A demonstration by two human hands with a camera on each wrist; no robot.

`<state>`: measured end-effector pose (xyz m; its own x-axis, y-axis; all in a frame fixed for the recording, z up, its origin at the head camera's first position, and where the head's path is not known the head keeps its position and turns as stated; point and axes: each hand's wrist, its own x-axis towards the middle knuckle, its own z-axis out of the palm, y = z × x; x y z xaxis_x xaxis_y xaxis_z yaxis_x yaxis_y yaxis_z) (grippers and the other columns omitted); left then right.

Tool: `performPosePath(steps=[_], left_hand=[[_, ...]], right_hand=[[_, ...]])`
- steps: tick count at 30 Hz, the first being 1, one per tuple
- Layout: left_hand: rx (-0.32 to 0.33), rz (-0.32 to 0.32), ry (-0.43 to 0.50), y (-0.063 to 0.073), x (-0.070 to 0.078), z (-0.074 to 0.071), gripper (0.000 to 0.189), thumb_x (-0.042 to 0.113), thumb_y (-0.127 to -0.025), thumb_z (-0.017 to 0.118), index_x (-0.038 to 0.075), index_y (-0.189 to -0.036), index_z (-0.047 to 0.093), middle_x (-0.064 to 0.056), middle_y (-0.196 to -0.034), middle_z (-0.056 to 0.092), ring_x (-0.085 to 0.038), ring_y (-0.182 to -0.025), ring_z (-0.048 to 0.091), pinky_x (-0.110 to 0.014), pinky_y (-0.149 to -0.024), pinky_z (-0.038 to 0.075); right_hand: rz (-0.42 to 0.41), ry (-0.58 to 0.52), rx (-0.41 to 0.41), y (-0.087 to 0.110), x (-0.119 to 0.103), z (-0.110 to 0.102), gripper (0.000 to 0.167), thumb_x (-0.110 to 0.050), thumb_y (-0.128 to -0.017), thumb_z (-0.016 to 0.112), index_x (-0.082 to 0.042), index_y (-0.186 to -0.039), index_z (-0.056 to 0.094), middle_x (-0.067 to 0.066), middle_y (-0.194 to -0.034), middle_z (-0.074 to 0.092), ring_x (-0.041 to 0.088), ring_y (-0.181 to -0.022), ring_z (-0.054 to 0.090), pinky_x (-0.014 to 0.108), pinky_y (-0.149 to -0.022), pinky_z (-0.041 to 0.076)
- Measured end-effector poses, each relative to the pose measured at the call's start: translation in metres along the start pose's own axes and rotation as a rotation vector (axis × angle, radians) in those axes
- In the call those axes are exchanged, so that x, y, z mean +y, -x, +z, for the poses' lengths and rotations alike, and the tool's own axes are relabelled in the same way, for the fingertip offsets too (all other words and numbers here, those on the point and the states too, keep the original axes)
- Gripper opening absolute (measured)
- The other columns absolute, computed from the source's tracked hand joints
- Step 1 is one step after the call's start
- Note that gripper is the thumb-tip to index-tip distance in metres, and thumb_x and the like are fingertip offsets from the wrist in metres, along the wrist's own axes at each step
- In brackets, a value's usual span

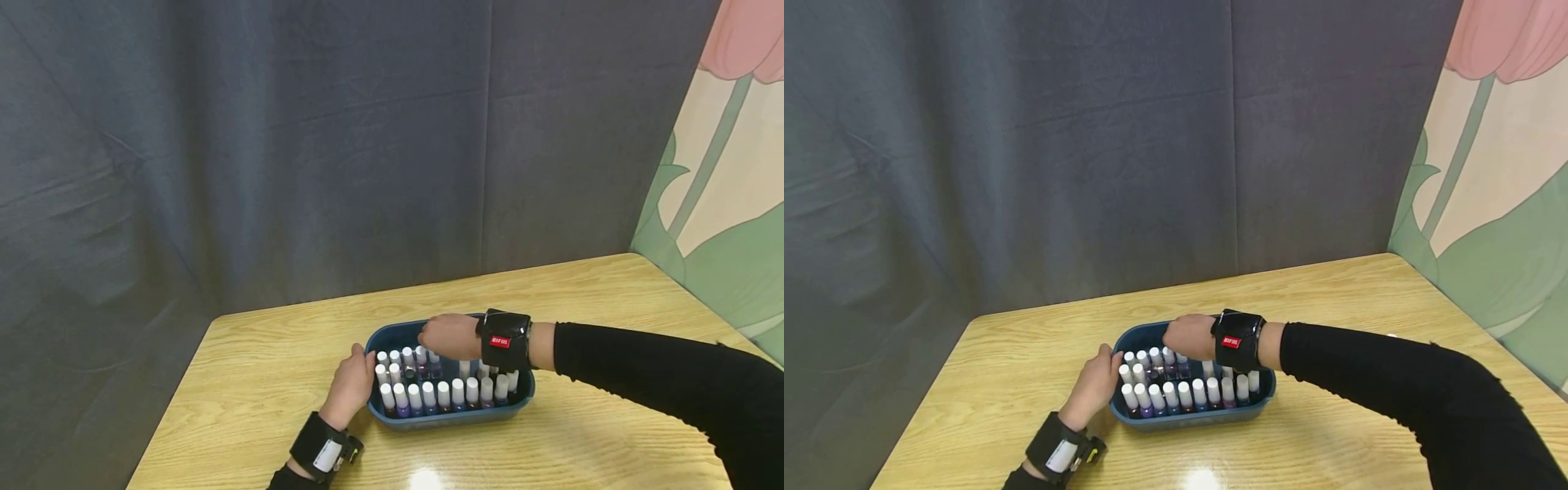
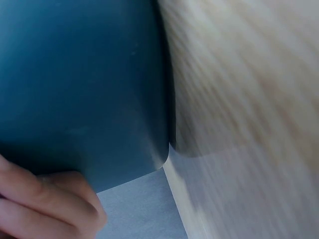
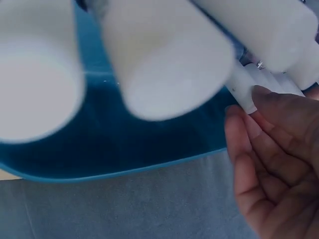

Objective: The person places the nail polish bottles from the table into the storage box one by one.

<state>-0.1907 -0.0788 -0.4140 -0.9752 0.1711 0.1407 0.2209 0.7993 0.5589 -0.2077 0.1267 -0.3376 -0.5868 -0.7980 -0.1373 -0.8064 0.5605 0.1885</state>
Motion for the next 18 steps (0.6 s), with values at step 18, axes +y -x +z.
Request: performPosePath(steps=[18], left_hand=[[0.021, 0.017, -0.014, 0.0, -0.001, 0.001, 0.02, 0.015, -0.097, 0.043, -0.002, -0.088, 0.045, -0.02, -0.067, 0.058, -0.034, -0.066, 0.063, -0.038, -0.051, 0.044]], right_hand=[[0.239, -0.128, 0.302, 0.05, 0.011, -0.022, 0.017, -0.021, -0.077, 0.073, -0.009, -0.089, 0.068, 0.001, -0.078, 0.066, 0.012, -0.069, 0.059, 0.026, -0.061, 0.049]])
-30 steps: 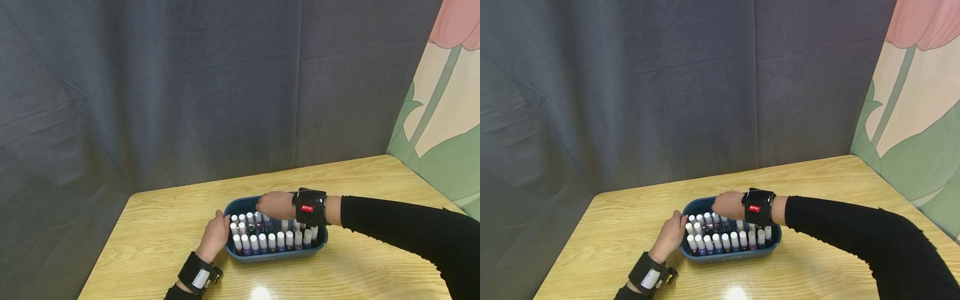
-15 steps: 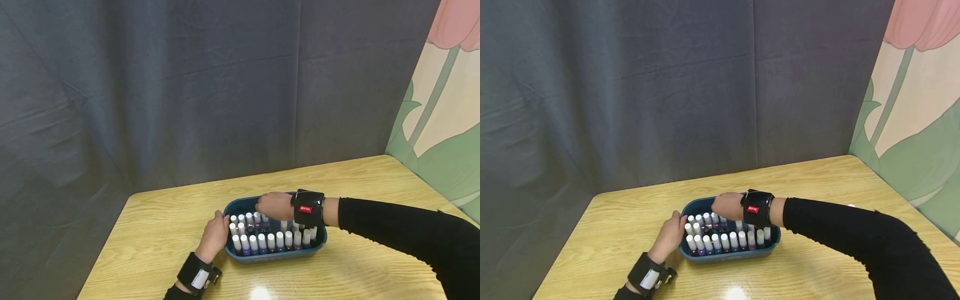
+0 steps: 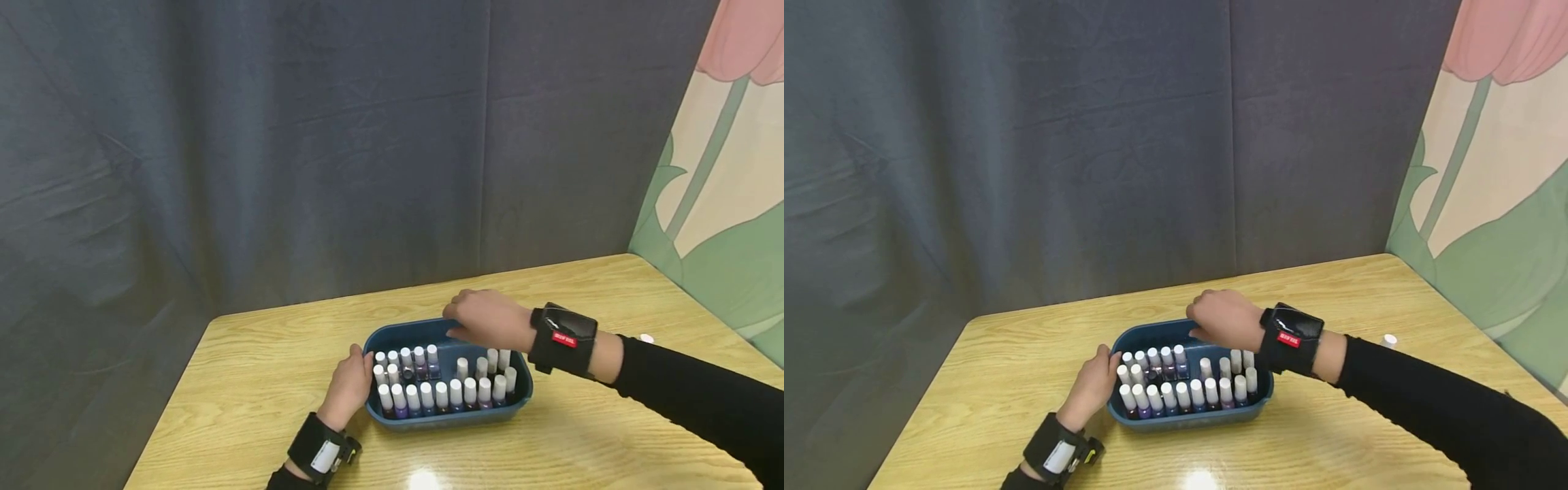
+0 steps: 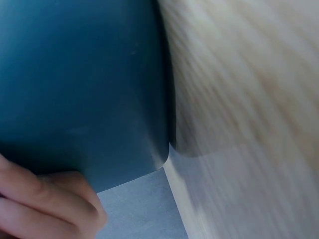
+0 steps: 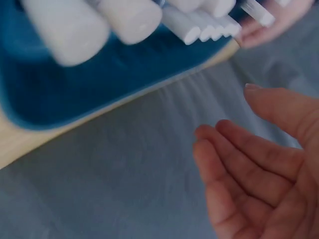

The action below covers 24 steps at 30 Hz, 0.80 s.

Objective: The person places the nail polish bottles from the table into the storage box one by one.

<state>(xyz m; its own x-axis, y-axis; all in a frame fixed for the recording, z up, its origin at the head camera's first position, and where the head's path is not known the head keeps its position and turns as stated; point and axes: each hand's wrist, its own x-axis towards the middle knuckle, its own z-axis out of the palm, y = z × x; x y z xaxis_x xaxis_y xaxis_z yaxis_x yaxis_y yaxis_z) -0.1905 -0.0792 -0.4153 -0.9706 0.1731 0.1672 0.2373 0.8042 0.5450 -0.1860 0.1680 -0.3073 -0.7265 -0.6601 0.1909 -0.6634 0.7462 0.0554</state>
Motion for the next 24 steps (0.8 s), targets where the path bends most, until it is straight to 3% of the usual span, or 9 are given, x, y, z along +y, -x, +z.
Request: performPosePath(steps=[4, 10, 14, 18, 24], left_hand=[[-0.013, -0.001, 0.008, -0.002, 0.002, 0.0, 0.02, 0.016, -0.097, 0.042, -0.003, -0.089, 0.045, -0.02, -0.067, 0.058, -0.033, -0.066, 0.063, -0.038, -0.052, 0.045], [-0.027, -0.003, 0.001, -0.003, 0.002, 0.0, 0.02, 0.015, -0.097, 0.042, -0.003, -0.091, 0.045, -0.021, -0.069, 0.059, -0.033, -0.067, 0.063, -0.038, -0.052, 0.045], [-0.034, -0.012, -0.001, -0.005, 0.002, -0.001, 0.021, 0.016, -0.097, 0.042, -0.003, -0.091, 0.045, -0.021, -0.069, 0.058, -0.032, -0.066, 0.063, -0.037, -0.052, 0.045], [-0.036, -0.013, 0.001, -0.006, -0.001, -0.001, 0.021, 0.017, -0.097, 0.041, -0.004, -0.092, 0.045, -0.02, -0.069, 0.058, -0.031, -0.066, 0.063, -0.037, -0.052, 0.045], [-0.021, -0.022, 0.011, -0.004, -0.006, -0.003, 0.021, 0.016, -0.097, 0.042, -0.004, -0.091, 0.045, -0.02, -0.068, 0.058, -0.031, -0.066, 0.063, -0.037, -0.052, 0.045]], right_hand=[[0.092, 0.0, 0.066, 0.03, 0.015, -0.013, 0.019, -0.021, -0.076, 0.074, -0.008, -0.089, 0.069, 0.002, -0.08, 0.068, 0.012, -0.069, 0.061, 0.027, -0.06, 0.05], [0.259, -0.015, 0.065, 0.084, 0.042, -0.024, 0.019, -0.023, -0.077, 0.072, -0.008, -0.089, 0.07, 0.002, -0.083, 0.069, 0.013, -0.07, 0.062, 0.031, -0.06, 0.05], [0.344, 0.0, 0.032, 0.117, 0.065, -0.028, 0.015, -0.021, -0.078, 0.071, -0.009, -0.088, 0.069, -0.002, -0.079, 0.067, 0.009, -0.065, 0.059, 0.028, -0.057, 0.047], [0.372, 0.031, -0.007, 0.146, 0.087, -0.028, 0.011, -0.016, -0.074, 0.073, -0.011, -0.083, 0.067, -0.007, -0.074, 0.064, 0.006, -0.062, 0.056, 0.025, -0.055, 0.044], [0.412, 0.068, -0.096, 0.17, 0.107, -0.021, 0.012, -0.016, -0.07, 0.075, -0.013, -0.078, 0.066, -0.008, -0.072, 0.061, 0.007, -0.059, 0.052, 0.026, -0.055, 0.042]])
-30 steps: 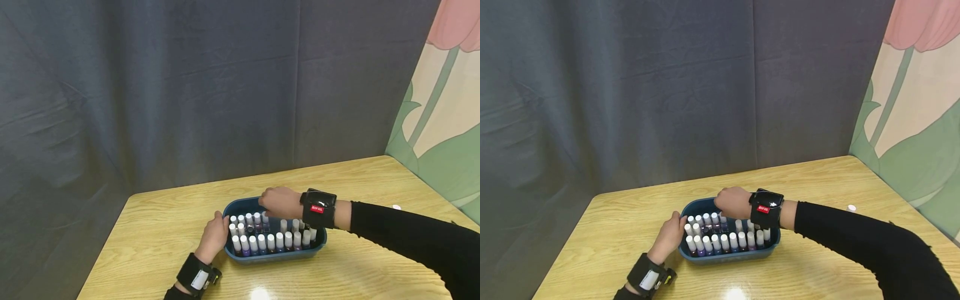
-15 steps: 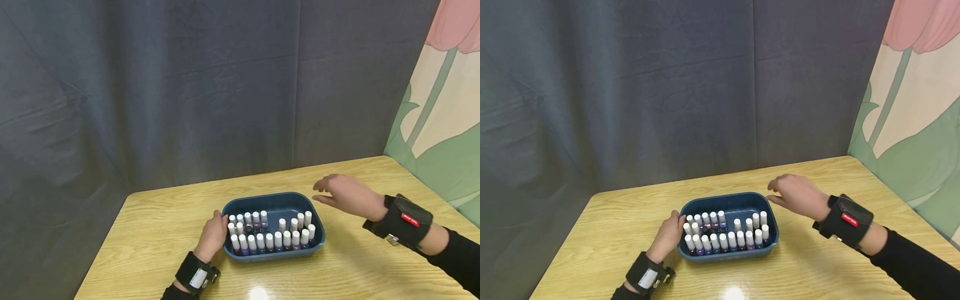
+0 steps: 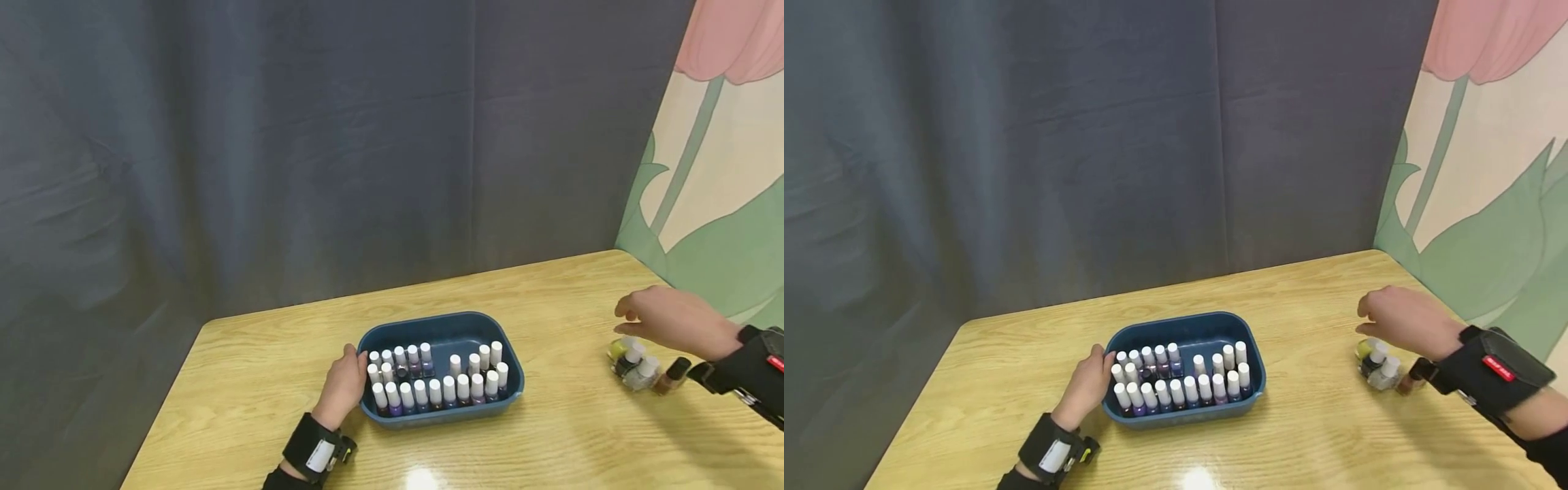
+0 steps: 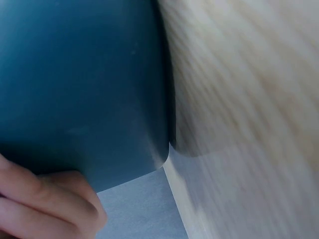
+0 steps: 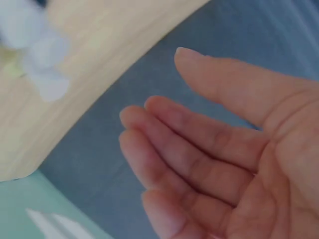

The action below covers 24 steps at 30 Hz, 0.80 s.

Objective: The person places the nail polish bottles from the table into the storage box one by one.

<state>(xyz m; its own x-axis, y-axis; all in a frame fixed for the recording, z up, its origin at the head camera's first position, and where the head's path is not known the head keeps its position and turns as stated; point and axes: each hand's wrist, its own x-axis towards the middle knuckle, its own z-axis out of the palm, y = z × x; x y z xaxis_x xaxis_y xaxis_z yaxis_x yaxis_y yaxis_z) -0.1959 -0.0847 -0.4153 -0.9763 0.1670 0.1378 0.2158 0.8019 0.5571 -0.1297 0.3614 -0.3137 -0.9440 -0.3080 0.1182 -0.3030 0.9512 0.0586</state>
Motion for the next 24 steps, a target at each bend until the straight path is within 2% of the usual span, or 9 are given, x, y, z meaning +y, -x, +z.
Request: performPosePath(steps=[6, 13, 24], left_hand=[[0.013, 0.0, -0.006, 0.001, -0.002, 0.0, 0.021, 0.016, -0.097, 0.042, -0.003, -0.09, 0.044, -0.021, -0.069, 0.058, -0.034, -0.067, 0.063, -0.038, -0.053, 0.045], [0.014, -0.013, -0.015, 0.001, -0.002, 0.001, 0.021, 0.017, -0.097, 0.042, -0.003, -0.091, 0.045, -0.021, -0.069, 0.058, -0.034, -0.067, 0.062, -0.039, -0.053, 0.045], [0.02, -0.012, -0.015, 0.0, -0.004, 0.005, 0.022, 0.018, -0.097, 0.042, -0.003, -0.091, 0.045, -0.021, -0.07, 0.059, -0.035, -0.068, 0.063, -0.039, -0.053, 0.045]], right_hand=[[0.064, 0.009, -0.082, 0.004, 0.011, 0.014, 0.009, -0.017, -0.072, 0.074, -0.014, -0.075, 0.065, -0.007, -0.071, 0.06, 0.008, -0.058, 0.05, 0.028, -0.054, 0.042], [0.115, -0.04, -0.195, -0.001, 0.019, 0.026, 0.023, -0.021, -0.073, 0.073, -0.005, -0.088, 0.066, 0.006, -0.08, 0.066, 0.017, -0.065, 0.059, 0.035, -0.054, 0.046], [0.118, -0.06, -0.156, -0.005, 0.027, 0.037, 0.016, -0.015, -0.071, 0.074, -0.005, -0.078, 0.063, 0.003, -0.073, 0.063, 0.016, -0.061, 0.057, 0.033, -0.053, 0.044]])
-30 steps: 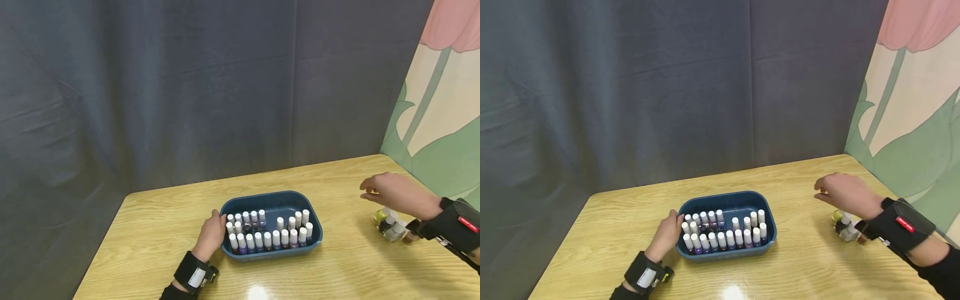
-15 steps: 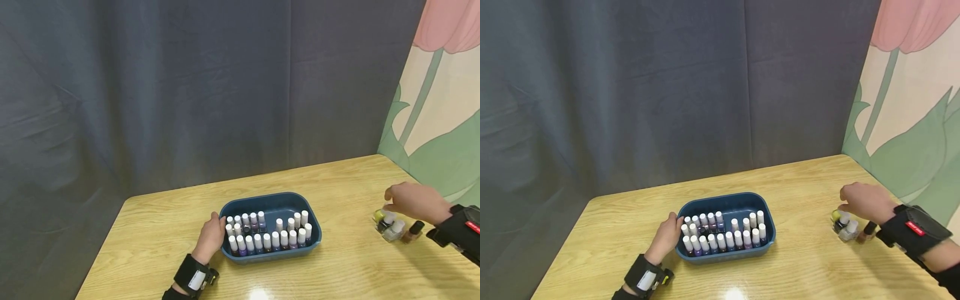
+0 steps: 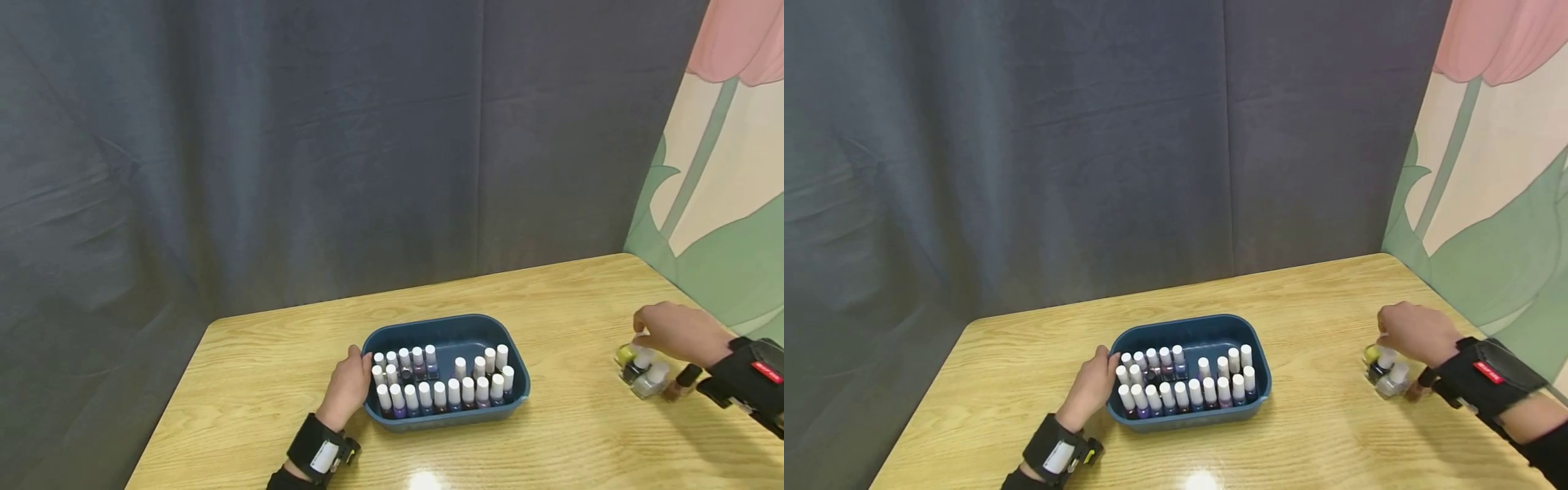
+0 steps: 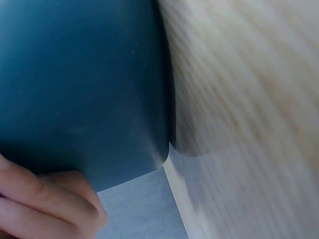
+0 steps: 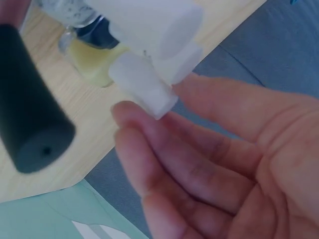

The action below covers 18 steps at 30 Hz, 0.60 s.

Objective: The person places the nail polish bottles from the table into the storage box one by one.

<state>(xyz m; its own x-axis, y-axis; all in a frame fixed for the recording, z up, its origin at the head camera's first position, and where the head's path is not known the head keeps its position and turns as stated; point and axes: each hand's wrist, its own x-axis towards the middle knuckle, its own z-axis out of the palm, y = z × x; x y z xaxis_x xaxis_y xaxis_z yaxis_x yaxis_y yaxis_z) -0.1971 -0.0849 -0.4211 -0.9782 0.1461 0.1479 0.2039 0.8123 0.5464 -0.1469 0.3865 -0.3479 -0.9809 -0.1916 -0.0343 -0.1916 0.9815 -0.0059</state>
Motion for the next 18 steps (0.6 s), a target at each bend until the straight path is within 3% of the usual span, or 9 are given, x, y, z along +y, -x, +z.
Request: performPosePath(steps=[5, 12, 18], left_hand=[[0.008, 0.014, -0.001, 0.0, -0.001, 0.0, 0.021, 0.017, -0.097, 0.042, -0.003, -0.09, 0.045, -0.021, -0.068, 0.058, -0.035, -0.067, 0.062, -0.039, -0.052, 0.044], [-0.008, 0.007, 0.006, 0.0, 0.0, -0.001, 0.021, 0.017, -0.097, 0.041, -0.003, -0.091, 0.045, -0.02, -0.068, 0.058, -0.033, -0.067, 0.063, -0.038, -0.053, 0.044], [-0.014, 0.001, 0.01, -0.001, 0.001, -0.001, 0.021, 0.017, -0.098, 0.041, -0.003, -0.09, 0.044, -0.02, -0.068, 0.058, -0.033, -0.067, 0.062, -0.038, -0.052, 0.044]], right_hand=[[0.001, -0.023, 0.016, -0.001, 0.002, 0.003, 0.012, -0.011, -0.071, 0.073, -0.008, -0.073, 0.062, -0.002, -0.07, 0.06, 0.011, -0.059, 0.052, 0.03, -0.051, 0.041], [-0.102, 0.017, 0.108, -0.007, 0.002, 0.0, 0.012, -0.005, -0.07, 0.072, -0.01, -0.069, 0.062, -0.005, -0.068, 0.059, 0.008, -0.058, 0.051, 0.027, -0.053, 0.041], [-0.148, 0.009, 0.163, -0.015, -0.006, -0.014, 0.009, -0.007, -0.071, 0.073, -0.01, -0.071, 0.064, -0.007, -0.068, 0.06, 0.007, -0.058, 0.052, 0.025, -0.054, 0.042]])
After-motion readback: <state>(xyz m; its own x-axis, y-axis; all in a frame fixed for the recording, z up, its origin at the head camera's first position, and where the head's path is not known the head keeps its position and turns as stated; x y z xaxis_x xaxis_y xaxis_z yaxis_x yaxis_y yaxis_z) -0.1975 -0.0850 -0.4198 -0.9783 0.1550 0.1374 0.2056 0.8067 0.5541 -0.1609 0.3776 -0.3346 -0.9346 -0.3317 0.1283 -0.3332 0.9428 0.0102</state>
